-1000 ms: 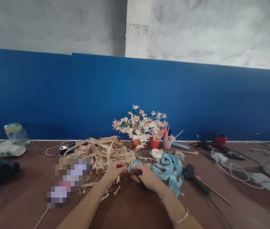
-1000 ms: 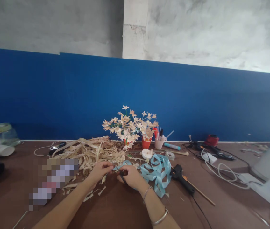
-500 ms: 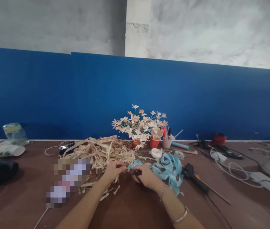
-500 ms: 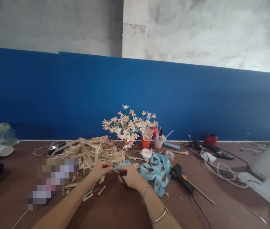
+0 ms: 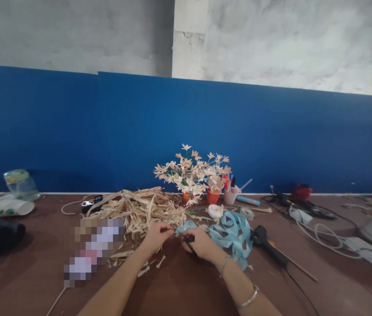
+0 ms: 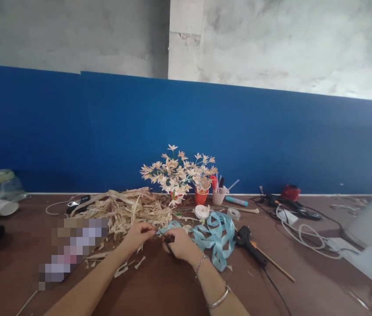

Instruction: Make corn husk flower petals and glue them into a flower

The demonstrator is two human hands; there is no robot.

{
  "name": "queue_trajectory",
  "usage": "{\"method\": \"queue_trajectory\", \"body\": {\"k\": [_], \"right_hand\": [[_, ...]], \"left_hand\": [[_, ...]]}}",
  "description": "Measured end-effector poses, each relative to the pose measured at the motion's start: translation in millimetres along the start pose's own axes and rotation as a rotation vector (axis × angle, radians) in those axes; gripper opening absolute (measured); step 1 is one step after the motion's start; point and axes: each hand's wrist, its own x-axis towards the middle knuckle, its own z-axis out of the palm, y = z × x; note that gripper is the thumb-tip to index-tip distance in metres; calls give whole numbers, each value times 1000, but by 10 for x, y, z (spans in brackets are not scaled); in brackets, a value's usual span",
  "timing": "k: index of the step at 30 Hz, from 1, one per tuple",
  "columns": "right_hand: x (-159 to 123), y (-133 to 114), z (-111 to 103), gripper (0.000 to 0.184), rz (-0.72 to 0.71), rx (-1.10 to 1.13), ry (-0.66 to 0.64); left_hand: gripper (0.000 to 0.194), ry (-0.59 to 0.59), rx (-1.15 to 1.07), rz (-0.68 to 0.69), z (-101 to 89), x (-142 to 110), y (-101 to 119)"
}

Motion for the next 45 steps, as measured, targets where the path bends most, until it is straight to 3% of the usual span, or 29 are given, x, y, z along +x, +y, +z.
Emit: {"method": "queue_trajectory", "body": {"k": [7, 14, 22, 29, 37, 45], "right_hand": [[7, 35, 52, 14, 31, -29, 61], [29, 44, 39, 12, 18, -41, 3], [-15, -21, 69, 17, 64, 19, 58], [16, 2, 42, 13, 4, -67, 24], [-17, -19, 78, 15, 40, -25, 86], [15, 2, 70, 12, 22, -35, 42]], "left_hand": [[20, 0, 191, 37, 1, -9, -5], [22, 9, 216, 45, 4, -13, -3], [21, 16, 327, 149, 7, -37, 28], [20, 57, 313, 137, 33, -40, -15], [21, 44, 383, 219, 27, -68, 40], [21, 78, 383, 191, 48, -83, 46]]}}
